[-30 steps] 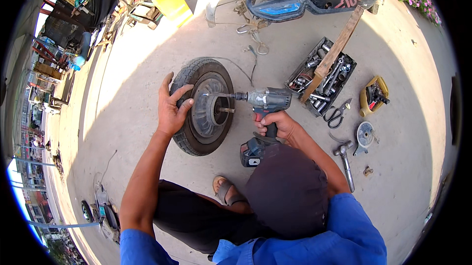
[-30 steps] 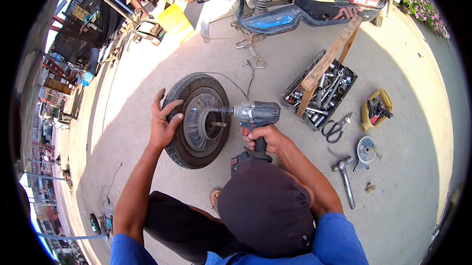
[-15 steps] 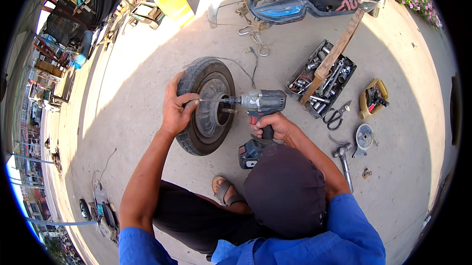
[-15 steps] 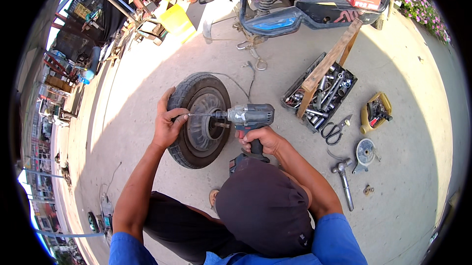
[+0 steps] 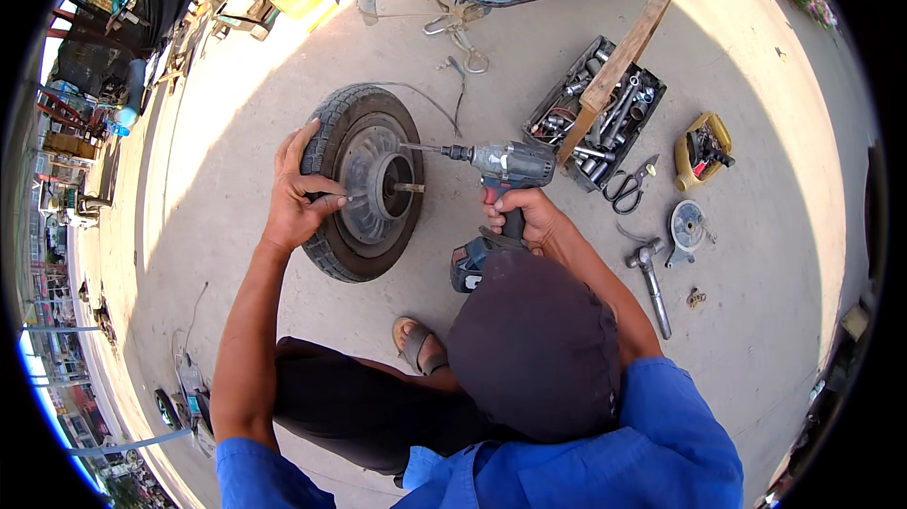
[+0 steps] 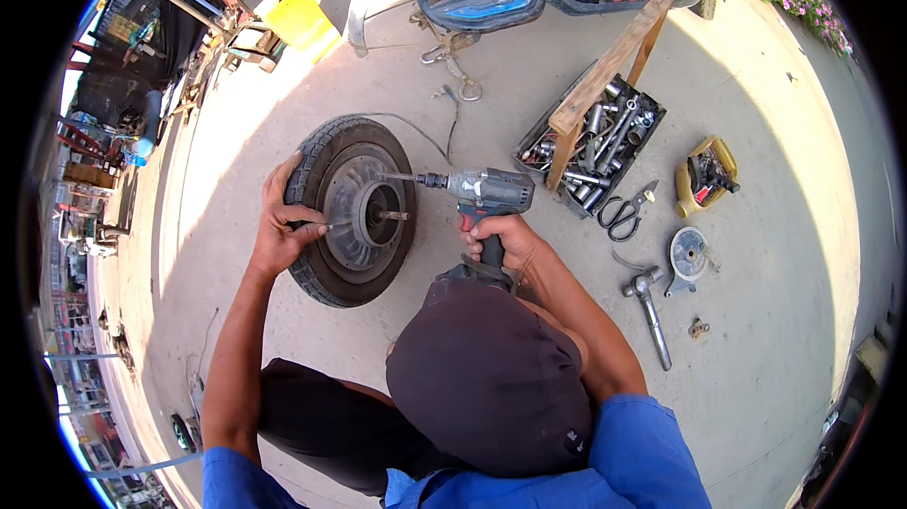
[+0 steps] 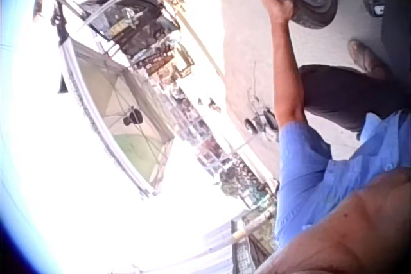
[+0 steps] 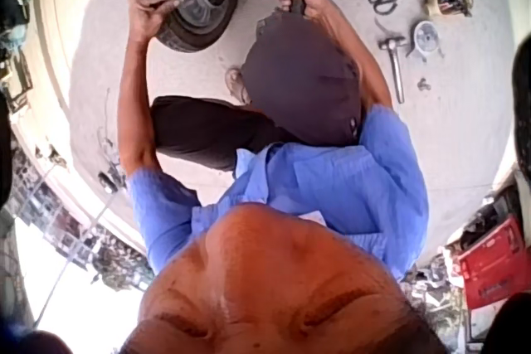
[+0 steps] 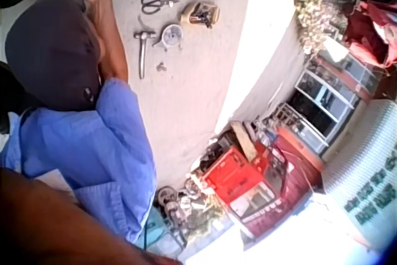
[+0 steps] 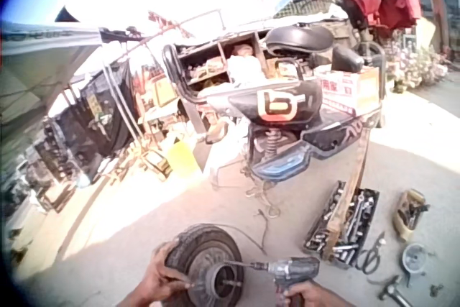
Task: The person uses a cordless impact wrench to remove bolts from a scooter wheel hub. They then flip the wheel over and continue removing bolts from the opposite side. Finally, they lift the wheel to inspect it.
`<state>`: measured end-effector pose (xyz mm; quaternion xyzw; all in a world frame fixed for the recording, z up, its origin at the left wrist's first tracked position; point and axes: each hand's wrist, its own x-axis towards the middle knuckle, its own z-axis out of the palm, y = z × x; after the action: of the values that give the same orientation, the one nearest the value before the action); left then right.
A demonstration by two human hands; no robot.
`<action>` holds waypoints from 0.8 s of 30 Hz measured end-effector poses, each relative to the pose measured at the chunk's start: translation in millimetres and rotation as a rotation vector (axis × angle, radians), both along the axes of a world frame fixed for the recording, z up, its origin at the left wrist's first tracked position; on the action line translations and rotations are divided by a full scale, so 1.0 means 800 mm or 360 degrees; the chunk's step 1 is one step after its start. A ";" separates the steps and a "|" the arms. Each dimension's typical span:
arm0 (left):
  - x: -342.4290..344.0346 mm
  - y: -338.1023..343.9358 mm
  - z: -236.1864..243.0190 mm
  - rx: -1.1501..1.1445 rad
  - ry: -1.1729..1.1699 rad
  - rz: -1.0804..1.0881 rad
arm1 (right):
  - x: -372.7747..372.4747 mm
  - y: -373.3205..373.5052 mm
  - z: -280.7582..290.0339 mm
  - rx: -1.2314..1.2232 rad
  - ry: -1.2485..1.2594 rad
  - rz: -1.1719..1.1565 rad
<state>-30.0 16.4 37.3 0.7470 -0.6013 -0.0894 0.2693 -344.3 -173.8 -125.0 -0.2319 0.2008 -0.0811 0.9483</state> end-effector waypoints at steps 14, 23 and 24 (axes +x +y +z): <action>0.016 0.006 -0.012 -0.0127 0.0194 0.0127 | -0.006 0.003 -0.038 0.0013 0.0085 -0.0044; 0.052 0.011 -0.036 0.0010 0.0221 0.0588 | -0.001 0.024 -0.075 -0.0075 0.0340 0.0077; 0.058 0.015 -0.040 -0.0019 0.0222 0.0579 | 0.003 0.029 -0.078 -0.0101 0.0360 0.0102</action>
<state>16.1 28.7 5.5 0.8337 -0.4367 -0.0872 0.3265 -342.3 -150.6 -187.1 -0.2758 0.2965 -0.0304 0.9138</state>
